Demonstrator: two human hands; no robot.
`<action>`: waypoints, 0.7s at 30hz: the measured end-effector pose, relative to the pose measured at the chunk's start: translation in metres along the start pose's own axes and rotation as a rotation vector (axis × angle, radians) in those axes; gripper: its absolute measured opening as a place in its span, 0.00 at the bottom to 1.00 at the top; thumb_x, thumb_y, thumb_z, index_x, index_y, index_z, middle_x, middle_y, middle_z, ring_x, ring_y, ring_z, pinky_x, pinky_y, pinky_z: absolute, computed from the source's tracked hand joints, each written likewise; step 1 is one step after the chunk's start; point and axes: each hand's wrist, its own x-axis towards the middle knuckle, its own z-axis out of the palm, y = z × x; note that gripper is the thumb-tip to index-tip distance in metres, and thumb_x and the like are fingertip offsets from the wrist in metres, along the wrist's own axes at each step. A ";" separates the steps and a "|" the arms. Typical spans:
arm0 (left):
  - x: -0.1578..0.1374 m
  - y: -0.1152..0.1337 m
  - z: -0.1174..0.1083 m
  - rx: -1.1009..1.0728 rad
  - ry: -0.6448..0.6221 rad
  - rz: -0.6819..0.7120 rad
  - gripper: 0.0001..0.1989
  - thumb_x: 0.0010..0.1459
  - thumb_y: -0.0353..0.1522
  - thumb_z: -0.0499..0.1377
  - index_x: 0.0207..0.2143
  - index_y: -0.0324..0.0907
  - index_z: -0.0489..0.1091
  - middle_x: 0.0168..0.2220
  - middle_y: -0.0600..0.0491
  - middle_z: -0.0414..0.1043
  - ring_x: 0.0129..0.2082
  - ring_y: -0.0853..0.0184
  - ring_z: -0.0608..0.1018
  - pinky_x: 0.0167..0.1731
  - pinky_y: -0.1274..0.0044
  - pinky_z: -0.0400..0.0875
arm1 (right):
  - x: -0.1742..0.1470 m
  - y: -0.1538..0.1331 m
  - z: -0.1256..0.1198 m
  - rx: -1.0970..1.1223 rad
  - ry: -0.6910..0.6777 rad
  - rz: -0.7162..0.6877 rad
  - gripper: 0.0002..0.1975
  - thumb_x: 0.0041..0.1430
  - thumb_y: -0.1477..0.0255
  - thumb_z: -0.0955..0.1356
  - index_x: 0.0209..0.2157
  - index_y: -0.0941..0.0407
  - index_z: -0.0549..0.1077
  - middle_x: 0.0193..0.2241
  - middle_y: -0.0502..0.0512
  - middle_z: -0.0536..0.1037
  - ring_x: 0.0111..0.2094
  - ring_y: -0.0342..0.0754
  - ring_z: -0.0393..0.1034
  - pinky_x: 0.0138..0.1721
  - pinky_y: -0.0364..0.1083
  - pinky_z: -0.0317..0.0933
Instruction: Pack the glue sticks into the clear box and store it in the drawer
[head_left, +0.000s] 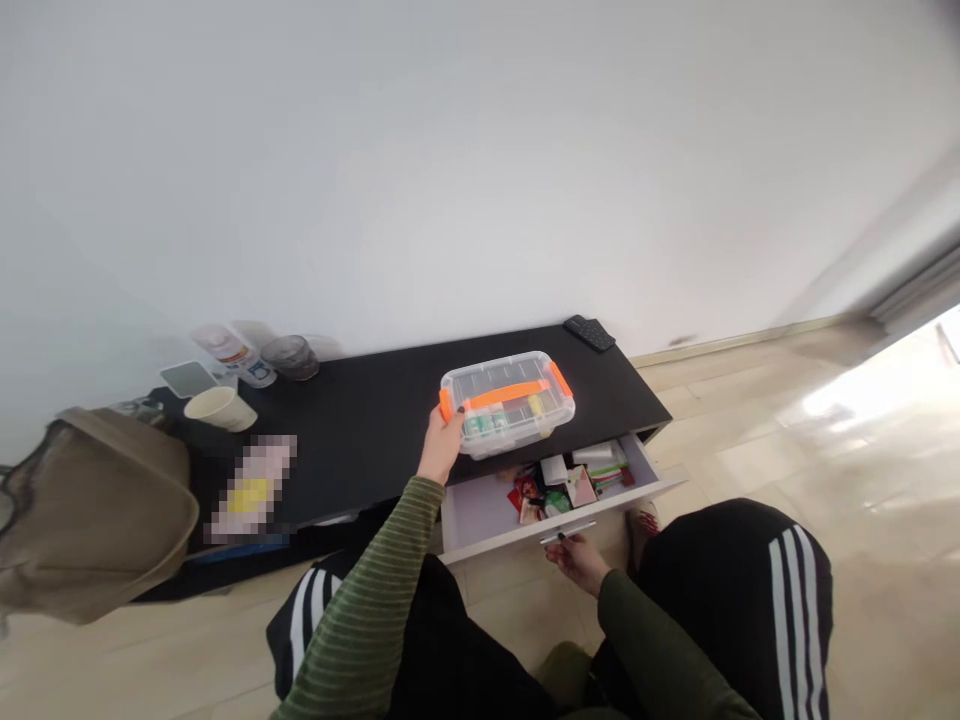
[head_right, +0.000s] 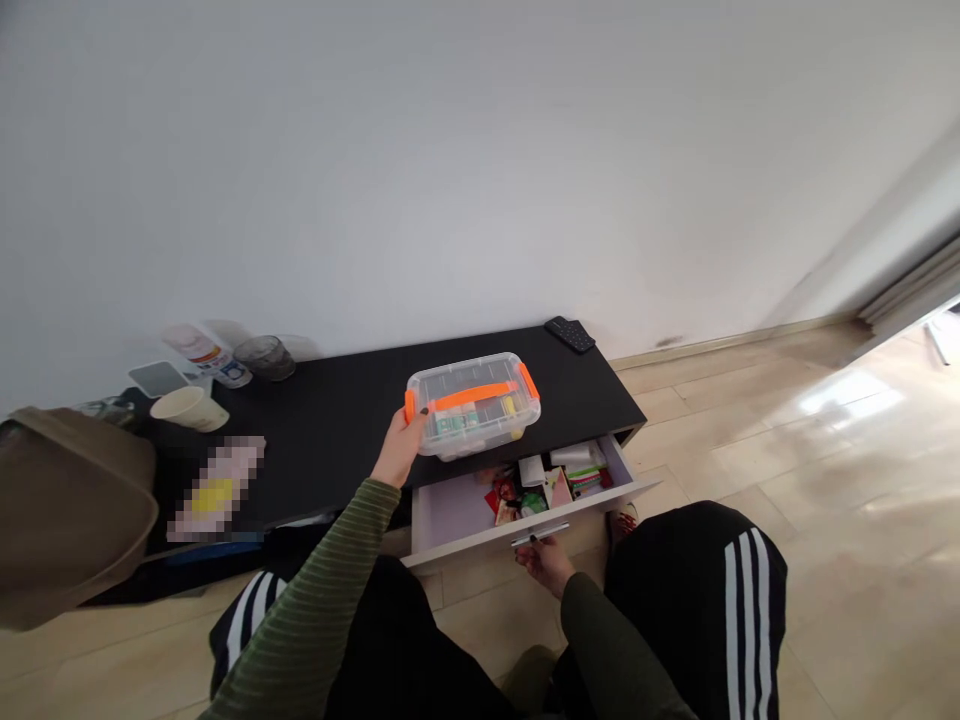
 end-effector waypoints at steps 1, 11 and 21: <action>-0.001 -0.001 0.000 0.022 0.006 0.010 0.25 0.57 0.40 0.61 0.54 0.39 0.65 0.52 0.43 0.71 0.50 0.60 0.74 0.48 0.71 0.69 | -0.004 0.004 0.000 -0.009 -0.010 0.020 0.05 0.62 0.74 0.67 0.35 0.56 0.65 0.22 0.51 0.76 0.21 0.41 0.73 0.19 0.36 0.59; -0.028 0.002 -0.014 -0.026 -0.035 0.015 0.26 0.54 0.40 0.63 0.52 0.36 0.68 0.49 0.43 0.74 0.45 0.61 0.77 0.45 0.70 0.72 | -0.117 -0.050 0.022 -0.410 -0.724 -0.065 0.24 0.55 0.56 0.71 0.42 0.62 0.74 0.36 0.66 0.82 0.29 0.51 0.79 0.25 0.42 0.65; -0.082 -0.003 -0.032 0.088 -0.160 0.066 0.28 0.51 0.38 0.63 0.54 0.37 0.68 0.49 0.44 0.76 0.46 0.59 0.78 0.48 0.69 0.73 | -0.118 -0.150 0.030 -0.079 -0.032 -0.823 0.28 0.57 0.53 0.68 0.55 0.51 0.70 0.53 0.56 0.75 0.53 0.53 0.69 0.48 0.49 0.68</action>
